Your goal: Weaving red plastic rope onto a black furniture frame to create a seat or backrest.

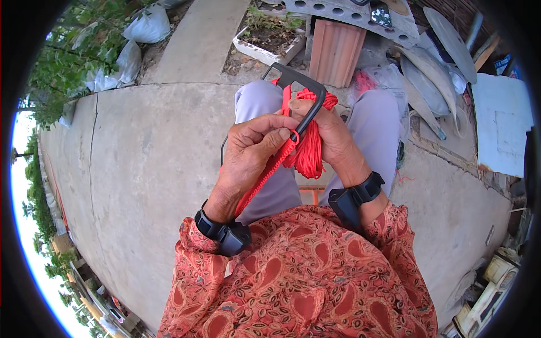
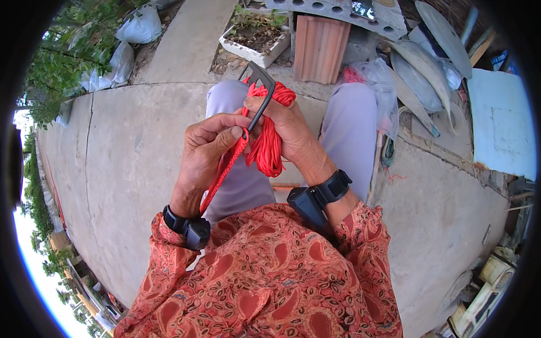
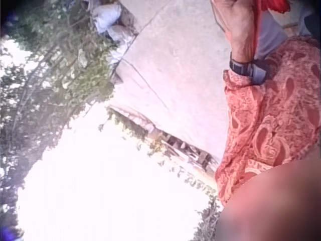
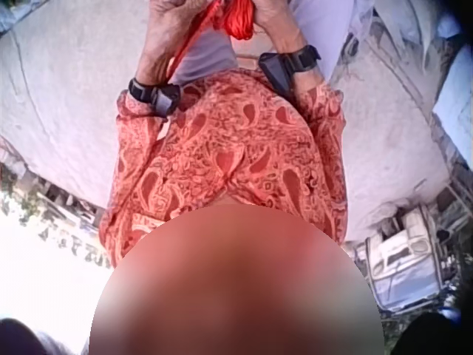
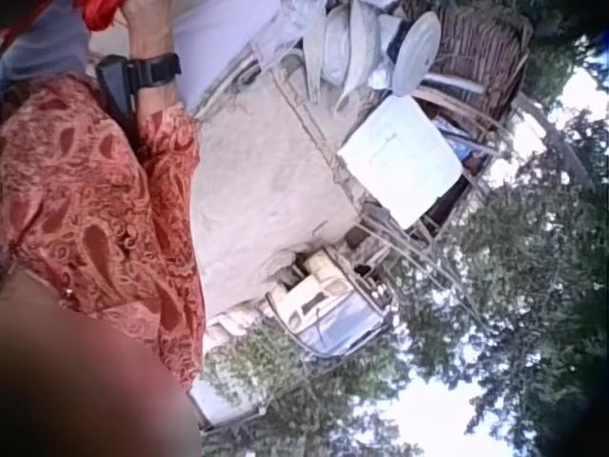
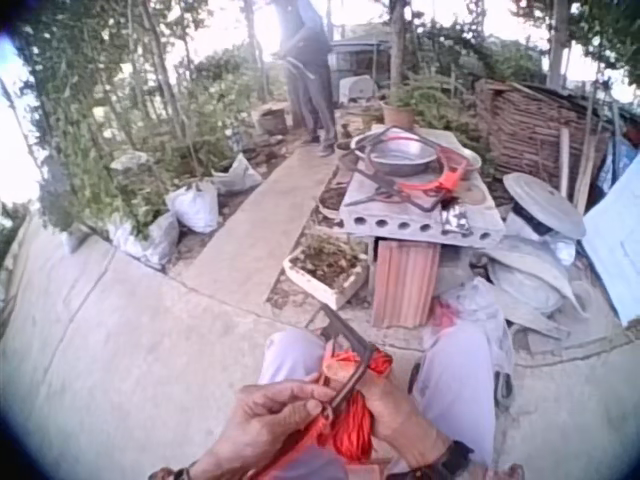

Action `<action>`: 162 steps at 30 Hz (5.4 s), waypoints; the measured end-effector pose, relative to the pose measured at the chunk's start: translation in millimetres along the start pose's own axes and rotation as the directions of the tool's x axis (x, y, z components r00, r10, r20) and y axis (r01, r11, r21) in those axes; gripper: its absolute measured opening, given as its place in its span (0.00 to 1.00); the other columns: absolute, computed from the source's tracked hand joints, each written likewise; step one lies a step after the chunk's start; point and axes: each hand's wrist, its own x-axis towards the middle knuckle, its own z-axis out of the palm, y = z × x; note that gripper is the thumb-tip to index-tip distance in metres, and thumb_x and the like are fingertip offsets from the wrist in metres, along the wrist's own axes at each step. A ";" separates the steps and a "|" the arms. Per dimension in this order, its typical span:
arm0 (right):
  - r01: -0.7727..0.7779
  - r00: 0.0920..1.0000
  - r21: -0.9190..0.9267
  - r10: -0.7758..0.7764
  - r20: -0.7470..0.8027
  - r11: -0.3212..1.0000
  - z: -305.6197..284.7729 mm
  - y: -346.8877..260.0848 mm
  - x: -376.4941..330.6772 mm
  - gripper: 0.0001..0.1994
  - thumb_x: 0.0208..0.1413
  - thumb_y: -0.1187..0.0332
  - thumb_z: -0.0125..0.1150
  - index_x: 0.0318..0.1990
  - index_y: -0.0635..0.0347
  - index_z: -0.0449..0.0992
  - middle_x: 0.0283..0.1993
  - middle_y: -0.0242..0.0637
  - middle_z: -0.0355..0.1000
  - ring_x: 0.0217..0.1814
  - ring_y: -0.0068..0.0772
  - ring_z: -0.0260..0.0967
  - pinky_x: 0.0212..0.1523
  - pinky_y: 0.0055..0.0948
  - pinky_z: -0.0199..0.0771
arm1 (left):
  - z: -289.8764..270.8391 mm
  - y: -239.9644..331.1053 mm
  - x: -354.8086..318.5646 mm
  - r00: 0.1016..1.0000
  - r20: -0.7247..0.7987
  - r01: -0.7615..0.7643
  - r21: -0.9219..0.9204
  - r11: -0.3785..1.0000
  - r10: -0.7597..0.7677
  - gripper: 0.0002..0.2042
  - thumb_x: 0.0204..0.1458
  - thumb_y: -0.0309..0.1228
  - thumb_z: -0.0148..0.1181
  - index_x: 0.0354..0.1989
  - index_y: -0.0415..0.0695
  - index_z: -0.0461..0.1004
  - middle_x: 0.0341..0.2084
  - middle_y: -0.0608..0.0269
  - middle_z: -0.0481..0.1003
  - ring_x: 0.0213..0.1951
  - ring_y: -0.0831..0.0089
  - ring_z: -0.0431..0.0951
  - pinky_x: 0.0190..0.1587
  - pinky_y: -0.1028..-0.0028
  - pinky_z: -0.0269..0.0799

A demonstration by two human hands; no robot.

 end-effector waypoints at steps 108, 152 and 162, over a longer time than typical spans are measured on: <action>0.350 0.927 -0.603 -0.358 0.112 0.716 -23.4 23.3 -62.9 0.12 0.49 0.76 0.62 0.42 0.64 0.79 0.28 0.26 0.73 0.30 0.12 0.67 0.33 0.17 0.71 | 2.5 -26.9 -9.7 0.969 -0.030 -0.220 0.341 0.914 0.245 0.03 0.51 0.21 0.60 0.32 0.34 0.76 0.31 0.63 0.74 0.31 0.80 0.72 0.32 0.79 0.68; 0.512 0.813 -0.822 -0.448 0.371 0.249 -12.7 11.7 -52.6 0.10 0.42 0.75 0.65 0.34 0.63 0.74 0.27 0.34 0.74 0.27 0.24 0.71 0.34 0.24 0.72 | -8.4 -26.8 -11.2 0.971 0.035 -0.240 0.162 0.957 0.238 0.03 0.54 0.20 0.56 0.35 0.38 0.70 0.30 0.68 0.72 0.34 0.85 0.73 0.36 0.82 0.70; 0.724 0.610 -0.680 -0.570 0.551 0.116 -17.6 20.8 -43.7 0.11 0.42 0.78 0.65 0.36 0.62 0.74 0.31 0.37 0.73 0.30 0.28 0.72 0.35 0.24 0.72 | -3.0 -20.1 -10.8 0.976 -0.069 -0.192 0.172 0.966 0.206 0.05 0.51 0.17 0.59 0.36 0.36 0.76 0.35 0.66 0.75 0.33 0.84 0.72 0.35 0.83 0.67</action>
